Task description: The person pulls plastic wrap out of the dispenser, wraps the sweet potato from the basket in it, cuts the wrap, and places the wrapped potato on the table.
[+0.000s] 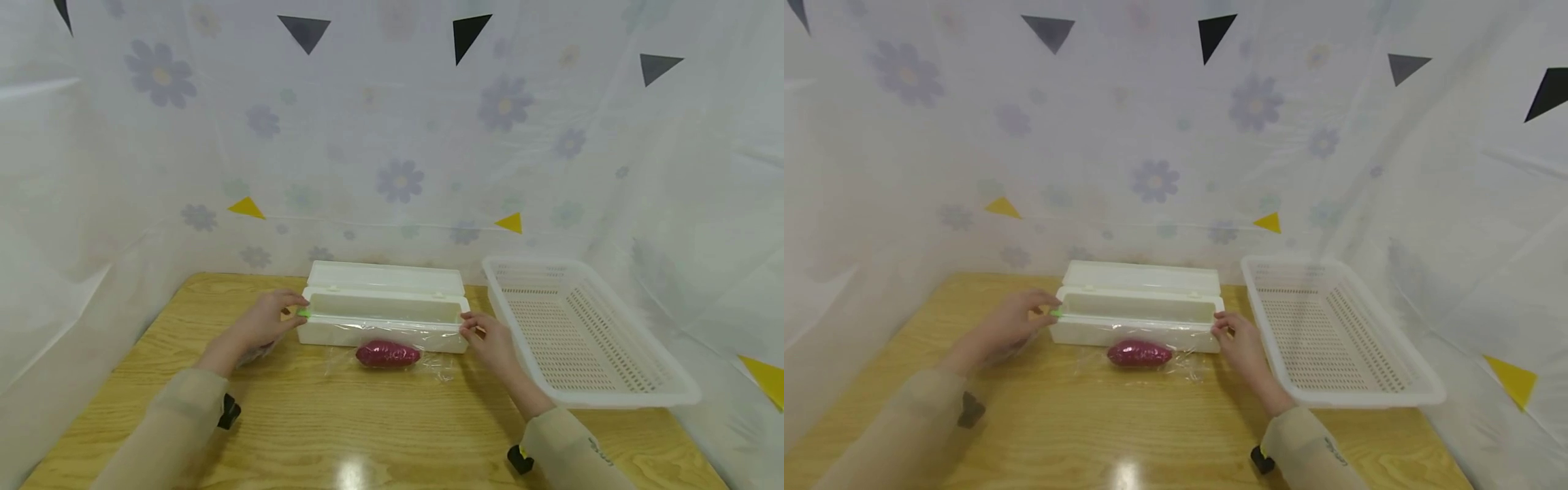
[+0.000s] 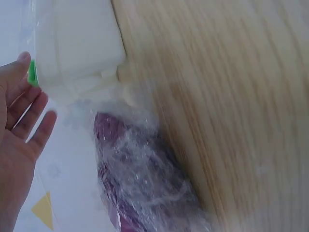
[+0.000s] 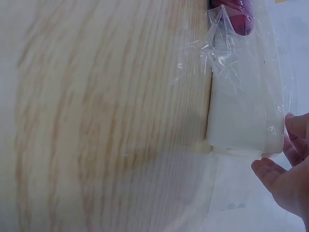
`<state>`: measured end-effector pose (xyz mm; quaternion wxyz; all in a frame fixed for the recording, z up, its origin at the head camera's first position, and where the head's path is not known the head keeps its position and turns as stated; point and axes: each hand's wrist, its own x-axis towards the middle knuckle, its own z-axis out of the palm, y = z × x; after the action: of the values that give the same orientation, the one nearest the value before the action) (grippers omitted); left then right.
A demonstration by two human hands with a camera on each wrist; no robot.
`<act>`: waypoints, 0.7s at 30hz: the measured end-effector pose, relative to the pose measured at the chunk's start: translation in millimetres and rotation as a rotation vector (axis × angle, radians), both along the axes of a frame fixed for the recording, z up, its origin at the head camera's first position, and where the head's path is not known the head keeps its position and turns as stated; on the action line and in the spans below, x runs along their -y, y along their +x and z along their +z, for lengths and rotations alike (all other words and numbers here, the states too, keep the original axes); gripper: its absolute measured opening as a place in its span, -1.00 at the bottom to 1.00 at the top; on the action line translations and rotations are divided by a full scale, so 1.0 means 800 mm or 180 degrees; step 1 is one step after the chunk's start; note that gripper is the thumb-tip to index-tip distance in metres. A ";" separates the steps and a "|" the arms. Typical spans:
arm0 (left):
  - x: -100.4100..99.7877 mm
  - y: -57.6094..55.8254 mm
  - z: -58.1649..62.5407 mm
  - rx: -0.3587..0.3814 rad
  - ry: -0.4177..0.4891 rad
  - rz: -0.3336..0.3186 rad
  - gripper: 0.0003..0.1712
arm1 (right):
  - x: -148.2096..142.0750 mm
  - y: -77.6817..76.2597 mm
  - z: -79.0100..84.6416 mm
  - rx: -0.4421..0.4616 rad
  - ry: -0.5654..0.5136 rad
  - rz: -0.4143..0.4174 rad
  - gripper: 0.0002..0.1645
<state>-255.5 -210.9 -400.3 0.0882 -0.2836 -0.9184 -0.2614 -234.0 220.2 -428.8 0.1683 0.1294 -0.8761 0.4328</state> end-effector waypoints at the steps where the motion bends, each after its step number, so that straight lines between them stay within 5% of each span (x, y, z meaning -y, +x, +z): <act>1: -0.004 0.002 0.001 -0.0080 -0.0062 0.0013 -0.61 | 0.000 0.000 0.000 -0.0020 0.0001 -0.0006 -0.94; 9: -0.034 0.011 -0.003 -0.0788 -0.0408 0.0137 -0.73 | 0.002 0.004 0.002 -0.0107 0.0196 -0.0084 -0.92; 21: -0.040 0.011 -0.013 -0.1390 -0.0232 0.0044 -0.87 | -0.001 0.014 0.003 -0.0443 0.0477 -0.0341 -0.92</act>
<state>-247.1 -178.8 -410.4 0.2765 -0.3302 -0.8882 -0.1599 -222.6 221.1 -426.8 0.2415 0.1243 -0.8979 0.3464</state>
